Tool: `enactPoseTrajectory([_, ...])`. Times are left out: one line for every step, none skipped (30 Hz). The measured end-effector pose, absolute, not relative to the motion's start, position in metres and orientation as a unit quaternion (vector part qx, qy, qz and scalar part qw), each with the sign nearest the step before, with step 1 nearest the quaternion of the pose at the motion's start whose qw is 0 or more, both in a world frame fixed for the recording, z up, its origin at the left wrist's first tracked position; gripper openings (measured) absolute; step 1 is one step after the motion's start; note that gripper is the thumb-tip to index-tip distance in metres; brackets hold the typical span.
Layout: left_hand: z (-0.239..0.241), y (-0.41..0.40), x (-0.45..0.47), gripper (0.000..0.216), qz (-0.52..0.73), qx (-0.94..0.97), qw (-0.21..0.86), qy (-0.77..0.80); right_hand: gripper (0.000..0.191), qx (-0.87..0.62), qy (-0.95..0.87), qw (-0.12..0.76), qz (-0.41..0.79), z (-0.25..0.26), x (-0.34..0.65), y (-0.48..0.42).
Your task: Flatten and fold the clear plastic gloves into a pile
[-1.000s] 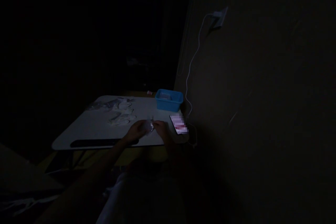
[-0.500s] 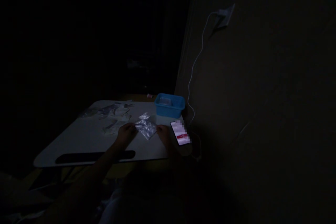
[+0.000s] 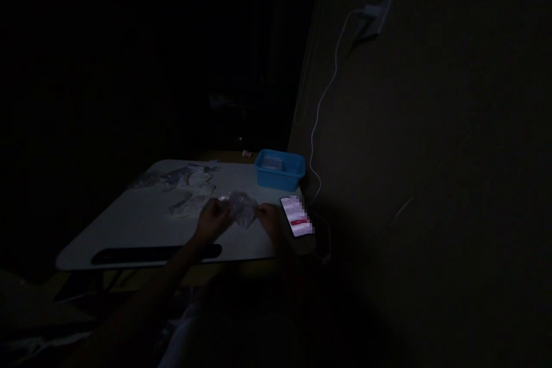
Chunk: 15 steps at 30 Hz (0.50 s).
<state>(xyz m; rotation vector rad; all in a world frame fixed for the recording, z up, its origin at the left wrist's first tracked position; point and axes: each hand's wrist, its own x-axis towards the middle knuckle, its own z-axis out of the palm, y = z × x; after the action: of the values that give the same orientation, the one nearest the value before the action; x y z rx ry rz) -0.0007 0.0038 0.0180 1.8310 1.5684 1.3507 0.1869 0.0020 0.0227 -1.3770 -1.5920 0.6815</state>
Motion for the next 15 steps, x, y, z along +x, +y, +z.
enactPoseTrajectory([0.02,0.0004,0.0022,0.024,0.424,0.712,0.158,0.537,0.025,-0.554,-0.649,0.445,0.271,0.0208,0.1856,0.0032])
enactPoseTrajectory([0.0217,-0.0023,0.005,0.024,0.367,0.77,0.126,0.506,0.025,-0.549,-0.656,0.442,0.269,0.0191,0.1842,0.0045])
enactPoseTrajectory([0.0231,-0.0043,0.0075,0.023,0.32,0.813,0.094,0.478,0.023,-0.542,-0.663,0.44,0.271,0.0175,0.1828,0.0057])
enactPoseTrajectory([0.0241,-0.0055,0.0095,0.021,0.284,0.841,0.068,0.457,0.021,-0.534,-0.668,0.439,0.276,0.0163,0.1813,0.0067])
enactPoseTrajectory([0.0246,-0.006,0.011,0.018,0.263,0.852,0.043,0.45,0.018,-0.528,-0.67,0.439,0.283,0.0154,0.1801,0.0075])
enactPoseTrajectory([0.0247,-0.0061,0.0118,0.017,0.252,0.854,0.023,0.455,0.016,-0.524,-0.67,0.44,0.289,0.0148,0.1791,0.008])
enactPoseTrajectory([0.0246,-0.0058,0.0121,0.016,0.249,0.849,0.008,0.465,0.014,-0.524,-0.667,0.44,0.294,0.0146,0.1785,0.0083])
enactPoseTrajectory([0.0242,-0.0055,0.0119,0.017,0.25,0.844,-0.002,0.475,0.014,-0.525,-0.664,0.443,0.295,0.0146,0.1784,0.0083])
enactPoseTrajectory([0.0238,-0.0053,0.0114,0.016,0.254,0.837,-0.007,0.484,0.014,-0.528,-0.66,0.446,0.295,0.0148,0.1787,0.0081])
enactPoseTrajectory([0.0234,-0.0051,0.0106,0.015,0.264,0.83,-0.009,0.492,0.014,-0.531,-0.656,0.449,0.293,0.0151,0.1795,0.0077])
enactPoseTrajectory([0.023,-0.0051,0.0095,0.014,0.277,0.819,-0.006,0.502,0.014,-0.535,-0.652,0.454,0.286,0.0154,0.1805,0.0072])
enactPoseTrajectory([0.0225,-0.0051,0.0083,0.013,0.295,0.804,0.001,0.516,0.014,-0.543,-0.646,0.46,0.276,0.0158,0.1818,0.0065])
enactPoseTrajectory([0.022,-0.005,0.007,0.013,0.319,0.783,0.012,0.535,0.014,-0.553,-0.637,0.469,0.263,0.016,0.1832,0.0057])
enactPoseTrajectory([0.0212,-0.0047,0.0054,0.012,0.345,0.756,0.024,0.556,0.015,-0.565,-0.625,0.479,0.248,0.0162,0.1846,0.0049])
enactPoseTrajectory([0.0202,-0.0041,0.0035,0.011,0.372,0.727,0.04,0.575,0.015,-0.576,-0.612,0.488,0.236,0.016,0.1858,0.0042])
